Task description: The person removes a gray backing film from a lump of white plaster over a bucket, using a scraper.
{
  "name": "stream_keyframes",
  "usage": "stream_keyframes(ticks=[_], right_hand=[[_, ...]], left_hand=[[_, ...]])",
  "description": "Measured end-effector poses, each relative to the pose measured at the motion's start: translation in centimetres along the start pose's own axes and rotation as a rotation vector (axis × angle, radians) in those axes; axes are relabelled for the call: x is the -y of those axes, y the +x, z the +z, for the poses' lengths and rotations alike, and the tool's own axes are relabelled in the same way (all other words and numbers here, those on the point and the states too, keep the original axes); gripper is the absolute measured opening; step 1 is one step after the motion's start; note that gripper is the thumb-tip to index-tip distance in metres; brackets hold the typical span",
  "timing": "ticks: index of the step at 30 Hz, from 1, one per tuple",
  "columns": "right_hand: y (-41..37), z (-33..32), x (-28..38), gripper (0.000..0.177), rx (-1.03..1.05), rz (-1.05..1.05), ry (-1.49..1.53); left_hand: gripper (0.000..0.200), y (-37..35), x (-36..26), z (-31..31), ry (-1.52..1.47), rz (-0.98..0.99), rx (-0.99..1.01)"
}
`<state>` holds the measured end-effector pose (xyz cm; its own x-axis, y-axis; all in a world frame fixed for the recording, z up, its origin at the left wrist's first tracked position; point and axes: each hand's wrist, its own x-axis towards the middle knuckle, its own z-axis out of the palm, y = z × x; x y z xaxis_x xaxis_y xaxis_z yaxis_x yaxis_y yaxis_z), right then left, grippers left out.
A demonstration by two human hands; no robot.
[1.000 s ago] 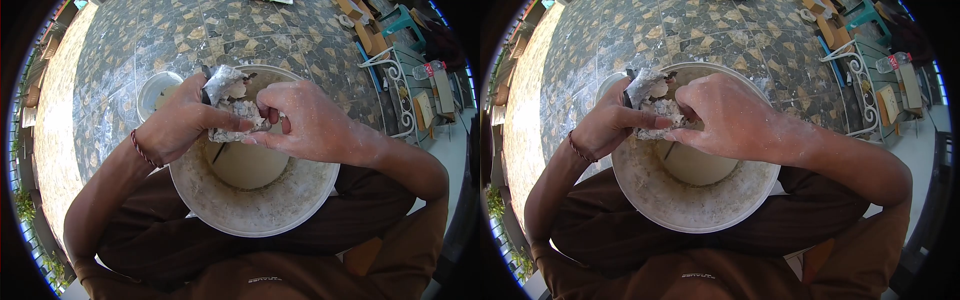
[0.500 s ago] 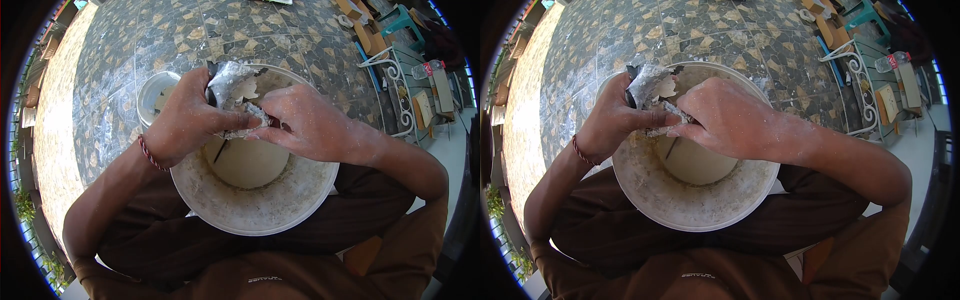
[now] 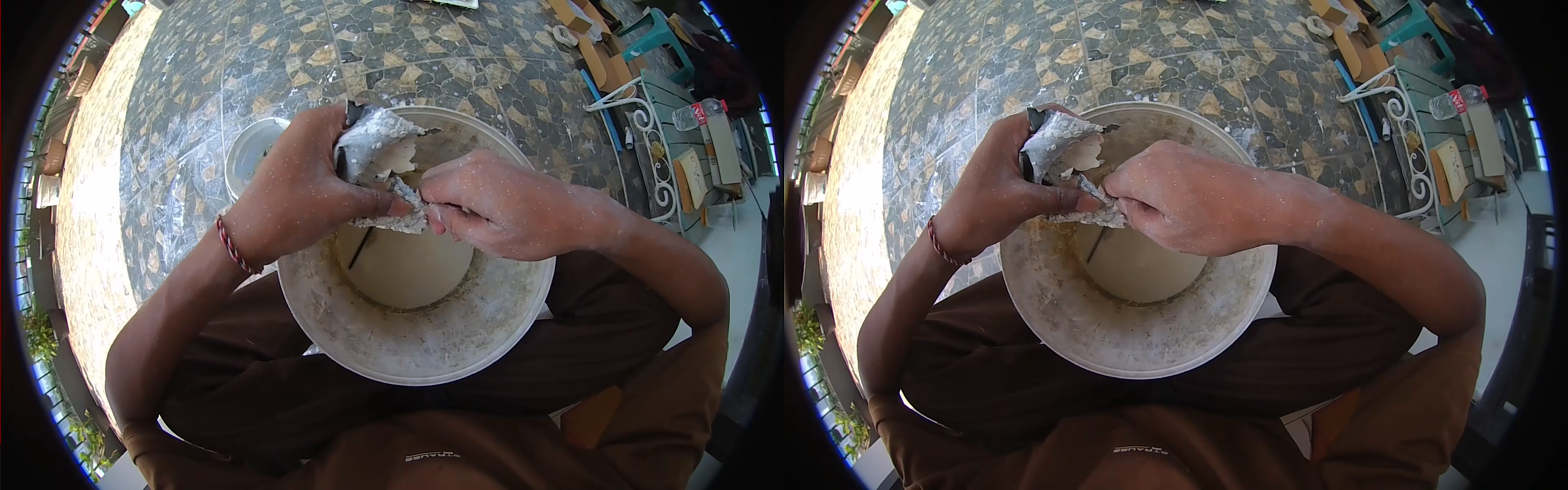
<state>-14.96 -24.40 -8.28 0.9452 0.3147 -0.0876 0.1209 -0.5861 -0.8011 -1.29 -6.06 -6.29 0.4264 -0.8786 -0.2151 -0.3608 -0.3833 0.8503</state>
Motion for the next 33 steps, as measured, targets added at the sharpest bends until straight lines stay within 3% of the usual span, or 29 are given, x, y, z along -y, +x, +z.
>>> stream_keyframes(ticks=[3, 6, 12, 15, 17, 22, 24, 26, 28, 31, 33], right_hand=[[-0.1, 0.0, -0.3, 0.017, 0.026, -0.091, 0.001], [-0.3, 0.2, 0.1, 0.017, -0.024, 0.015, 0.178], [0.2, -0.8, 0.6, 0.018, 0.022, 0.015, -0.090], [0.0, -0.6, 0.0, 0.019, -0.123, -0.041, -0.067], [-0.2, -0.7, 0.2, 0.023, -0.128, 0.106, 0.120], [-0.2, -0.1, -0.6, 0.026, -0.153, 0.024, 0.125], [0.0, 0.0, -0.7, 0.027, -0.190, -0.022, 0.160], [0.2, -0.4, -0.5, 0.025, -0.126, 0.130, 0.267], [0.2, -0.8, -0.2, 0.027, -0.151, 0.150, 0.353], [0.2, -1.3, -0.6, 0.030, -0.173, 0.144, 0.417], [0.0, -1.6, -0.9, 0.031, -0.172, 0.117, 0.395]], left_hand=[[0.072, 0.0, 1.6, 0.0, 0.074, -0.016, 0.000], [0.068, 0.3, 1.6, 0.1, -0.067, -0.003, 0.075], [0.056, 0.2, 1.0, 0.3, -0.192, 0.004, 0.084], [0.055, 0.4, 1.5, -0.2, -0.231, 0.003, 0.117], [0.057, 0.1, 1.1, -0.3, -0.249, -0.053, 0.131], [0.058, 0.0, 0.9, -0.3, -0.296, -0.112, 0.153], [0.058, 0.2, 1.1, -0.2, -0.199, -0.042, 0.151], [0.056, 0.1, 0.2, -0.3, -0.157, -0.041, 0.144], [0.055, 0.1, -0.1, -0.4, -0.115, -0.043, 0.134], [0.049, 0.1, 0.0, -0.5, -0.259, -0.067, 0.117], [0.039, 0.1, -0.1, -0.3, -0.506, -0.086, 0.030]])
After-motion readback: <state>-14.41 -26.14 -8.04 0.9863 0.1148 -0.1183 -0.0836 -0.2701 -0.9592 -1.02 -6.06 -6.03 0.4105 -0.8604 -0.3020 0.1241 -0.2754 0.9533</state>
